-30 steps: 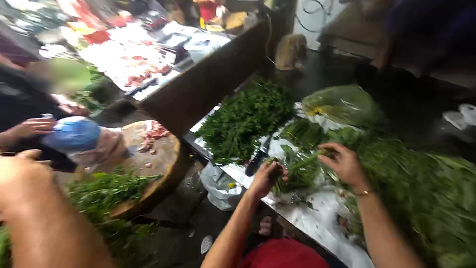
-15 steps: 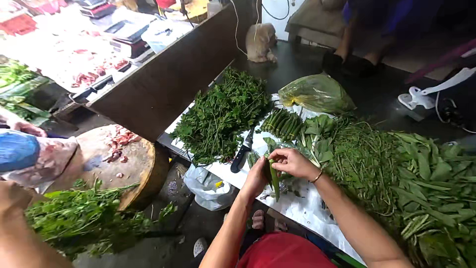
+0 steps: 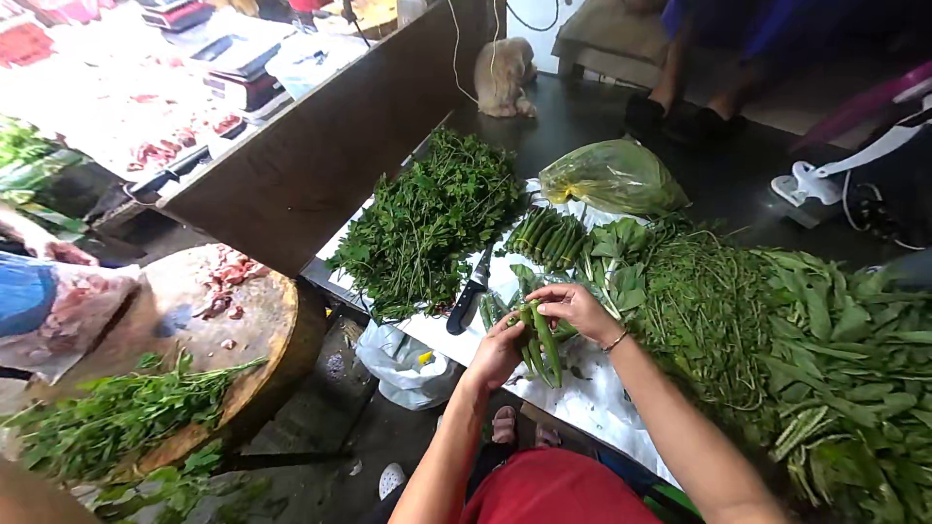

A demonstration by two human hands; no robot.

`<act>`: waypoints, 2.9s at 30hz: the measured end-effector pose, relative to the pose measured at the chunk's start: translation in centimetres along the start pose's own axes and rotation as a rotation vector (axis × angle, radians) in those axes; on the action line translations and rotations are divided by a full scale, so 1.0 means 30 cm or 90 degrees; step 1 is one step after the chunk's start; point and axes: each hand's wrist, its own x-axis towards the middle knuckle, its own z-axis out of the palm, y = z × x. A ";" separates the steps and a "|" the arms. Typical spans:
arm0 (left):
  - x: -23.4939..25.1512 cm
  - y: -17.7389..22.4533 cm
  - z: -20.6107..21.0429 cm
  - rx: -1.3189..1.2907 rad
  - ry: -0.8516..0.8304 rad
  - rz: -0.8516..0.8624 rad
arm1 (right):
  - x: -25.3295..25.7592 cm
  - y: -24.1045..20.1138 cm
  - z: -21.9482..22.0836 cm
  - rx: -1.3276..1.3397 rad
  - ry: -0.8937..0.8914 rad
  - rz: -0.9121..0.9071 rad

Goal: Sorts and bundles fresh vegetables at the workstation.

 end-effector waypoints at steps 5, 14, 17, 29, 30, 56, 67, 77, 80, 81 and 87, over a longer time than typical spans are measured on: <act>0.002 -0.006 0.013 0.042 0.041 -0.003 | -0.014 -0.007 0.023 -0.108 -0.038 0.005; 0.007 -0.039 -0.004 0.072 0.094 0.078 | -0.021 0.012 0.039 -0.114 0.016 -0.042; 0.008 -0.039 -0.007 0.081 0.085 0.087 | -0.021 0.001 0.040 -0.171 -0.024 -0.025; 0.027 -0.091 -0.047 0.146 0.065 0.129 | -0.020 0.031 0.080 -0.226 0.002 0.018; 0.027 -0.097 -0.048 0.152 0.065 0.130 | -0.026 0.035 0.083 -0.271 0.003 -0.021; 0.024 -0.134 -0.085 0.080 0.083 -0.037 | 0.052 0.119 0.050 -0.401 -0.143 -0.147; 0.005 -0.074 -0.148 0.197 0.159 0.048 | 0.066 0.117 -0.107 -0.296 0.004 -0.095; -0.022 -0.020 -0.204 0.160 0.255 0.037 | 0.044 0.318 -0.016 -0.670 -0.195 0.221; -0.021 -0.032 -0.198 0.139 0.243 0.024 | 0.034 0.309 -0.043 -0.603 -0.140 0.197; -0.022 -0.030 -0.191 0.130 0.236 0.017 | 0.032 0.301 -0.063 -0.579 -0.086 0.189; -0.029 -0.029 -0.155 0.066 0.203 -0.014 | 0.034 0.296 -0.172 -0.603 0.055 0.253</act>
